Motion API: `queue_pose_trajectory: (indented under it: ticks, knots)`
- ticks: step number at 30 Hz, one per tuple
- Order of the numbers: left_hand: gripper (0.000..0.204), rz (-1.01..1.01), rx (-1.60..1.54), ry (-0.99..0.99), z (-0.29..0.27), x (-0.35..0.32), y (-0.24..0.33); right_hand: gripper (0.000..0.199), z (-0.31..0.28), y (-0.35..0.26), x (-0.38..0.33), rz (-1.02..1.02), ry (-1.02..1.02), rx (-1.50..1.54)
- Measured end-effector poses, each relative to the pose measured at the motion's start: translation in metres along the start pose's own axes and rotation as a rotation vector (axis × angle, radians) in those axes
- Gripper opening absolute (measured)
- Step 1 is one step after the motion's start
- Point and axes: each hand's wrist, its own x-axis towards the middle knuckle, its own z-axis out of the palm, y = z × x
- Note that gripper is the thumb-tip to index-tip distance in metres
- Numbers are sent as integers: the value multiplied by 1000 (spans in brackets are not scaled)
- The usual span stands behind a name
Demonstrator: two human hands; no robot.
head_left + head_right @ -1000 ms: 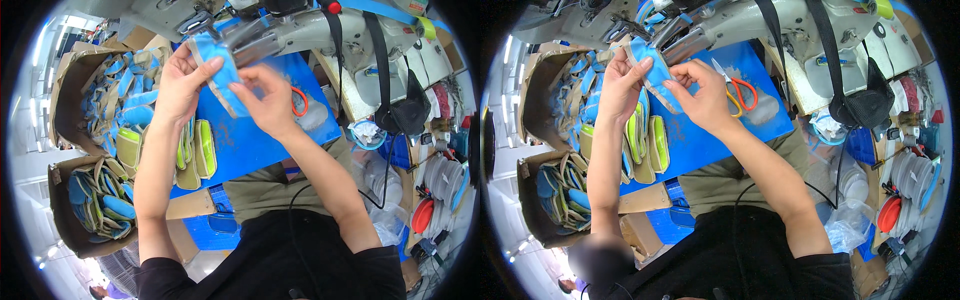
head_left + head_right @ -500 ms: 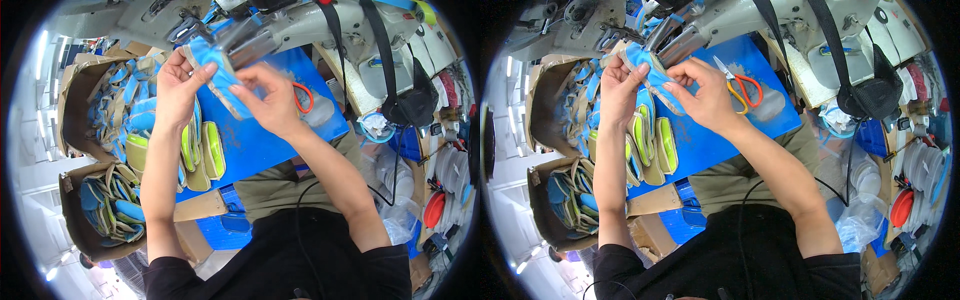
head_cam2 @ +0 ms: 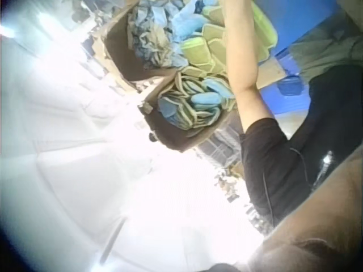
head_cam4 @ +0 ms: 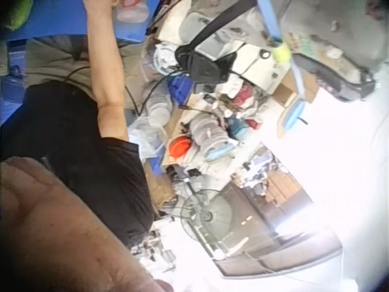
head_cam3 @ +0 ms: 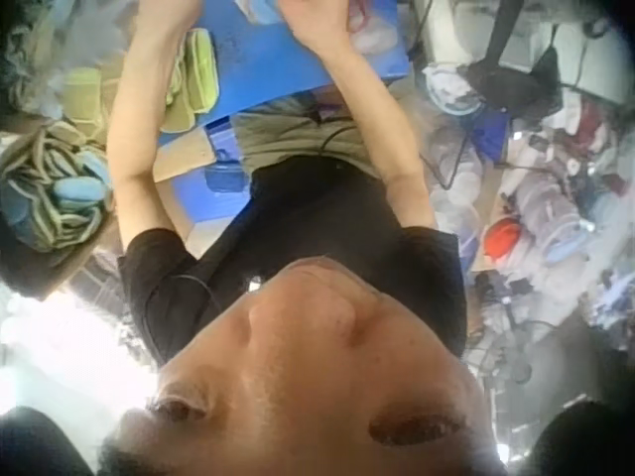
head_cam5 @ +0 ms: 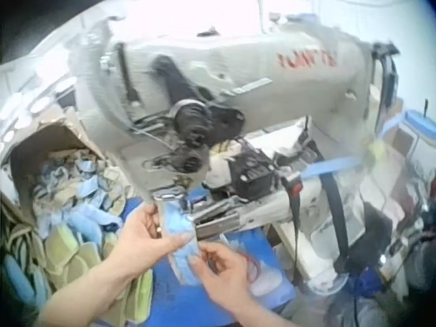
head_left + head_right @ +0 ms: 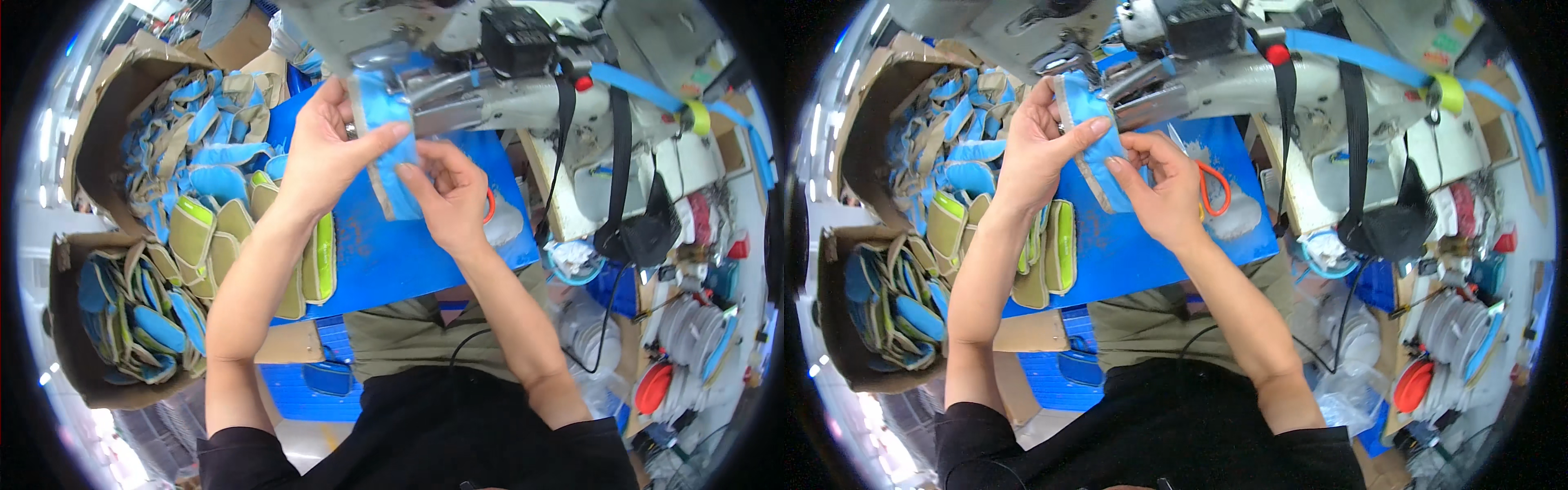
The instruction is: Manually assembling and trimming fabric pouches at an industrial sewing workstation.
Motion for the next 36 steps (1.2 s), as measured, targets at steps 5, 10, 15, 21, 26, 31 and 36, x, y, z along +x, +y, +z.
queue_pose_trajectory:
  ticks: [5,10,15,21,26,31,36]
  knots:
    - [54,19,130,55,-3,0,1,30,7,-20,-4,116,-3,137]
    - [58,21,83,86,-1,6,4,30,1,-36,-1,229,-17,180]
    - [61,36,79,83,-1,7,-2,30,0,-47,3,272,-42,179]
    - [64,42,62,97,1,11,-3,33,-2,-52,3,321,-27,229]
    - [72,-14,84,98,-1,14,1,32,1,-69,7,431,-34,336]
    - [79,-58,26,91,2,6,4,33,1,-76,9,464,-41,358]
    - [78,-63,1,100,5,-1,1,33,-11,-90,3,403,-75,143]
